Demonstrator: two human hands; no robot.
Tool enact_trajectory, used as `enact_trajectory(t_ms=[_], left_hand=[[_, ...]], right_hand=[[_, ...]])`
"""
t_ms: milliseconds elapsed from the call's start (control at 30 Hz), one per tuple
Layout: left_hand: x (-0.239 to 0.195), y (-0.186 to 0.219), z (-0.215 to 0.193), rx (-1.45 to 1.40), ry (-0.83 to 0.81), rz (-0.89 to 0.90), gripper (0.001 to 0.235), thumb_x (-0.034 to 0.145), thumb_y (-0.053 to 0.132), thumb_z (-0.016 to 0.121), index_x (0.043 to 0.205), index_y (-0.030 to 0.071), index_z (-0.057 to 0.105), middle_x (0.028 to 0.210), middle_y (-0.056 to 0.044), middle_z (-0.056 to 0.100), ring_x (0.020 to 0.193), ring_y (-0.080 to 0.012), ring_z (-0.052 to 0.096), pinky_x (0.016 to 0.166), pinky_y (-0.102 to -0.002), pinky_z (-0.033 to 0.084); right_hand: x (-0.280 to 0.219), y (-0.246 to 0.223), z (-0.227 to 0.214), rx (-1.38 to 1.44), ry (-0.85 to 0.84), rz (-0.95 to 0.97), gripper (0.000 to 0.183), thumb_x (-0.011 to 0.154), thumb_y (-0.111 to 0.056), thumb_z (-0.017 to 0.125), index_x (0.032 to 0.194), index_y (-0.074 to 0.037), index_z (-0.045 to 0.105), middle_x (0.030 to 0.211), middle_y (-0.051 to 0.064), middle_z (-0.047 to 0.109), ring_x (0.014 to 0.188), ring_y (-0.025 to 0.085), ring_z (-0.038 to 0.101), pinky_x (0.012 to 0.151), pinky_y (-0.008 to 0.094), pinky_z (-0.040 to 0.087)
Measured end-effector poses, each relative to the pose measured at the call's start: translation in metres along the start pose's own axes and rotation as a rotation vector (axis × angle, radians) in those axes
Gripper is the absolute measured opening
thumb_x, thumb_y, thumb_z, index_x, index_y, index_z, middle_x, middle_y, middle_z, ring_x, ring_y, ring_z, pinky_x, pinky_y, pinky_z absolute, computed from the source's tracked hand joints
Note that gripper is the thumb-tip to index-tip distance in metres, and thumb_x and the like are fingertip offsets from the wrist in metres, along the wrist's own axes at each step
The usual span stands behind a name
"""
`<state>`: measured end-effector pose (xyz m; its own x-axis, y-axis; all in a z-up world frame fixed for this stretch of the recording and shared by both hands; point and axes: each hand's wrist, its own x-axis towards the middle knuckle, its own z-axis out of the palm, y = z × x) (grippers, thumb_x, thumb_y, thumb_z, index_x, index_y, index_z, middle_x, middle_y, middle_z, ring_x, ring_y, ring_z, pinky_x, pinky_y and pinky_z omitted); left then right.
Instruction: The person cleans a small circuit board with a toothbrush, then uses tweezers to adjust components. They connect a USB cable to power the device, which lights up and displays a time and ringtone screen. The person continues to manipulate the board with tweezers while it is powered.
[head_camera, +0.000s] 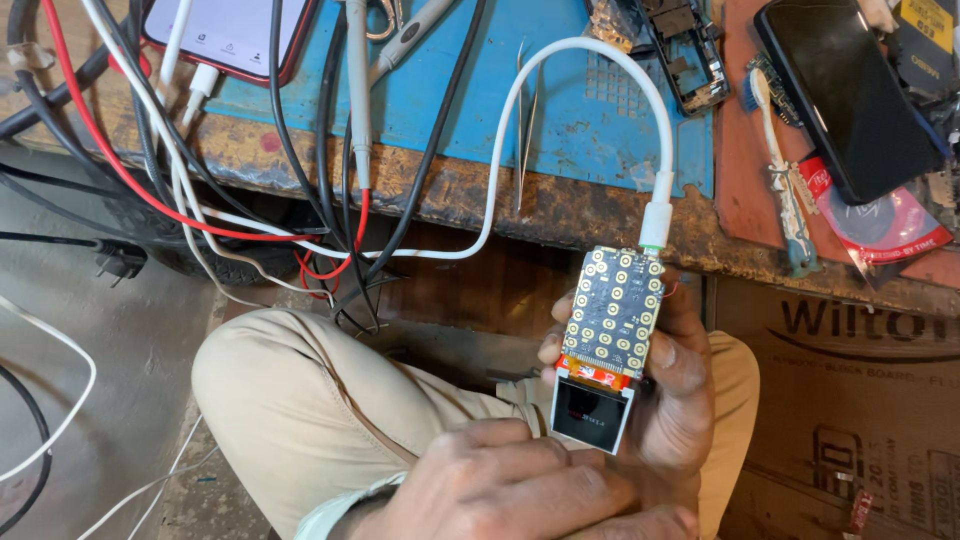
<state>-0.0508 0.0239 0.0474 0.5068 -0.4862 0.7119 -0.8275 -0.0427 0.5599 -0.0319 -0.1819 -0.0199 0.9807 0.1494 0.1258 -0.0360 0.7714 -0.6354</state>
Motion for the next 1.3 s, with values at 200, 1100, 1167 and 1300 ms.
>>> enact_trajectory(t_ms=[200, 1100, 1167, 1300], left_hand=[[0.003, -0.004, -0.025, -0.102, 0.424, -0.678, 0.015, 0.087, 0.020, 0.077, 0.091, 0.006, 0.080, 0.077, 0.000, 0.078, 0.065, -0.0044, 0.075, 0.056, -0.020, 0.057], [0.010, -0.072, 0.017, -0.904, 0.133, -0.934, 0.046, 0.089, 0.041, 0.077, 0.067, 0.000, 0.075, 0.050, 0.007, 0.051, 0.047, -0.0007, 0.034, 0.042, -0.024, 0.020], [0.013, -0.073, 0.017, -0.896, 0.129, -0.952, 0.046, 0.089, 0.040, 0.077, 0.066, 0.000, 0.075, 0.049, 0.006, 0.049, 0.045, -0.0012, 0.034, 0.041, -0.023, 0.020], [0.013, -0.067, 0.017, -0.748, 0.258, -0.947, 0.047, 0.087, 0.034, 0.083, 0.062, -0.003, 0.066, 0.052, 0.003, 0.057, 0.047, -0.0024, 0.048, 0.042, -0.021, 0.037]], right_hand=[[-0.003, 0.009, -0.003, -0.026, -0.021, -0.082, 0.041, 0.104, -0.013, 0.071, 0.142, -0.004, 0.059, 0.126, 0.036, 0.064, 0.110, 0.041, 0.071, 0.095, 0.050, 0.060], [0.003, -0.001, -0.023, -0.183, -0.002, -0.256, 0.042, 0.103, -0.012, 0.072, 0.141, -0.001, 0.061, 0.121, 0.025, 0.071, 0.114, 0.039, 0.070, 0.101, 0.047, 0.059], [0.004, -0.003, -0.025, -0.181, -0.021, -0.249, 0.042, 0.103, -0.012, 0.072, 0.141, -0.001, 0.061, 0.121, 0.026, 0.071, 0.114, 0.039, 0.070, 0.100, 0.047, 0.059], [0.002, -0.005, -0.029, -0.183, -0.012, -0.219, 0.035, 0.103, -0.006, 0.070, 0.135, 0.003, 0.059, 0.123, 0.026, 0.070, 0.112, 0.034, 0.071, 0.099, 0.043, 0.058]])
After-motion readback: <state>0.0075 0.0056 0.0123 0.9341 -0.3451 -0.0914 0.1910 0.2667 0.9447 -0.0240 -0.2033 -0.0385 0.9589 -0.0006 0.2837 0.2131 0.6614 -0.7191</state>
